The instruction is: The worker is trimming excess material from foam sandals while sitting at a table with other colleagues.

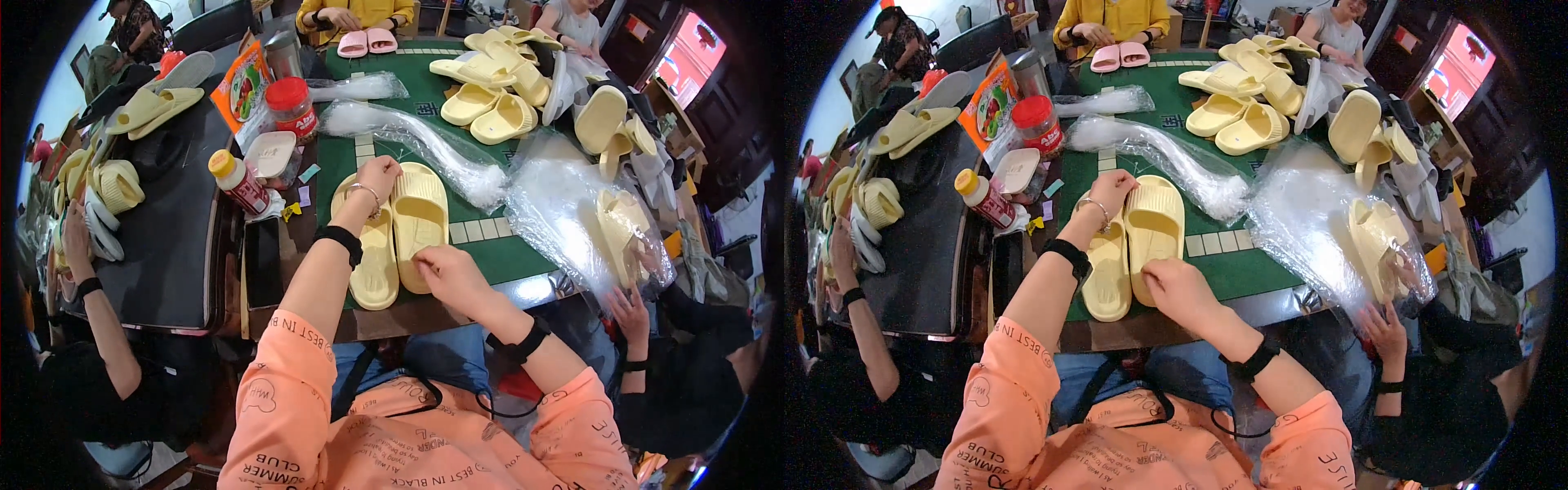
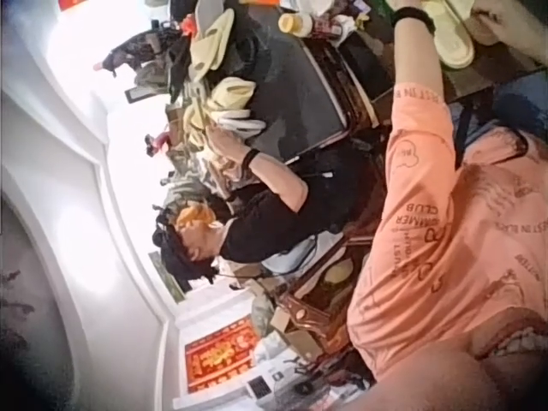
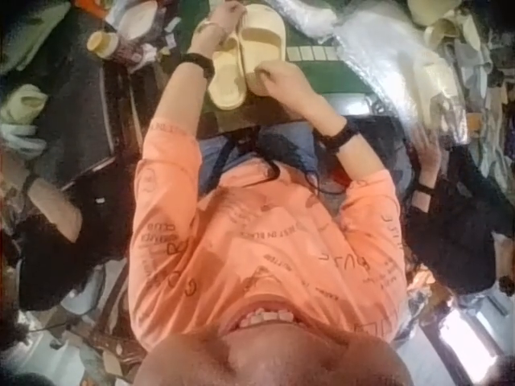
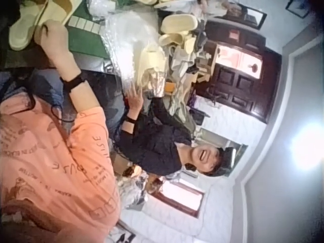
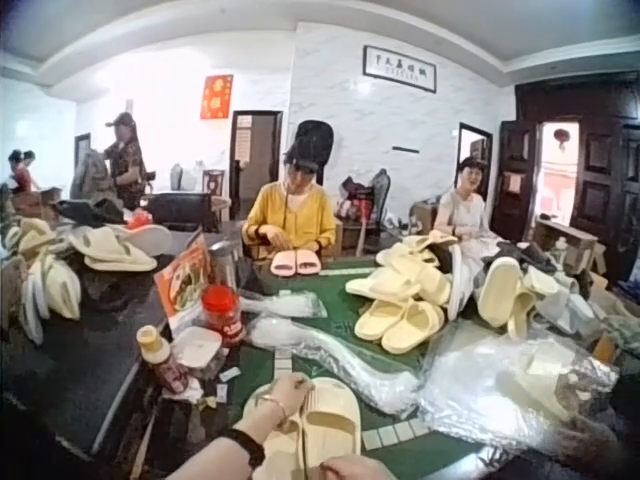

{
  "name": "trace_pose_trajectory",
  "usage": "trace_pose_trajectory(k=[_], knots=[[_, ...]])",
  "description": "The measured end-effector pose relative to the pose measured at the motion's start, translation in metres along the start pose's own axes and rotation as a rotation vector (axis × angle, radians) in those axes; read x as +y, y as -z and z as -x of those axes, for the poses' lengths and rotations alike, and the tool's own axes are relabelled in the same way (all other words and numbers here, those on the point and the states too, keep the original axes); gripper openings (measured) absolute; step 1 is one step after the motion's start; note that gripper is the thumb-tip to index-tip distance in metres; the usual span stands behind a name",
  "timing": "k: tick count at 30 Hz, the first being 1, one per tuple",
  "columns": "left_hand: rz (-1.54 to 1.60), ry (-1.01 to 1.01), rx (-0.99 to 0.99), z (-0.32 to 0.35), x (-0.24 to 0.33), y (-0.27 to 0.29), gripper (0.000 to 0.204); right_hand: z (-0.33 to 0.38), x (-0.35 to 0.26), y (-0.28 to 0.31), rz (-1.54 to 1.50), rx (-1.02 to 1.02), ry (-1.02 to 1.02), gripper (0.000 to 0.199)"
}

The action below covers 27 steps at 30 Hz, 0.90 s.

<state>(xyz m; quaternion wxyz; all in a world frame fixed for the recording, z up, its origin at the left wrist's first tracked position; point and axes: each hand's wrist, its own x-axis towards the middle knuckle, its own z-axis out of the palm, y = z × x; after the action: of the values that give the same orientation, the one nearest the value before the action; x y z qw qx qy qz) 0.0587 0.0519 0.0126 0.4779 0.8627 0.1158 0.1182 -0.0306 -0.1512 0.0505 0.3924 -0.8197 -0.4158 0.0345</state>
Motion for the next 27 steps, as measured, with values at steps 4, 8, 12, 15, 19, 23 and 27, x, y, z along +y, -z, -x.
trace_pose_trajectory(k=[4, 8, 12, 15, 19, 23, 27], knots=[[0.033, 0.005, 0.004, -0.001, -0.004, -0.005, 0.015, -0.018, 0.017, 0.002, 0.149, 0.108, -0.016, 0.012], [0.265, -0.015, -0.006, -0.002, -0.014, -0.011, 0.016, -0.038, 0.037, -0.010, 0.333, -0.030, -0.016, 0.022], [0.306, 0.040, -0.060, -0.010, -0.022, -0.007, 0.016, -0.047, 0.037, -0.020, 0.426, -0.061, 0.135, 0.022], [0.354, 0.101, -0.271, -0.012, -0.014, -0.003, 0.017, -0.049, 0.034, -0.016, 0.455, -0.087, 0.153, 0.021], [0.389, 0.043, -0.272, -0.005, 0.001, -0.002, 0.017, -0.046, 0.038, -0.005, 0.478, -0.170, 0.085, 0.023], [0.460, 0.040, -0.179, 0.002, -0.008, 0.001, 0.017, -0.049, -0.054, 0.057, 0.221, -0.207, -0.130, 0.019], [0.365, 0.084, -0.167, 0.006, 0.002, -0.001, 0.016, -0.008, -0.148, 0.140, -0.387, 0.058, 0.119, 0.011]])
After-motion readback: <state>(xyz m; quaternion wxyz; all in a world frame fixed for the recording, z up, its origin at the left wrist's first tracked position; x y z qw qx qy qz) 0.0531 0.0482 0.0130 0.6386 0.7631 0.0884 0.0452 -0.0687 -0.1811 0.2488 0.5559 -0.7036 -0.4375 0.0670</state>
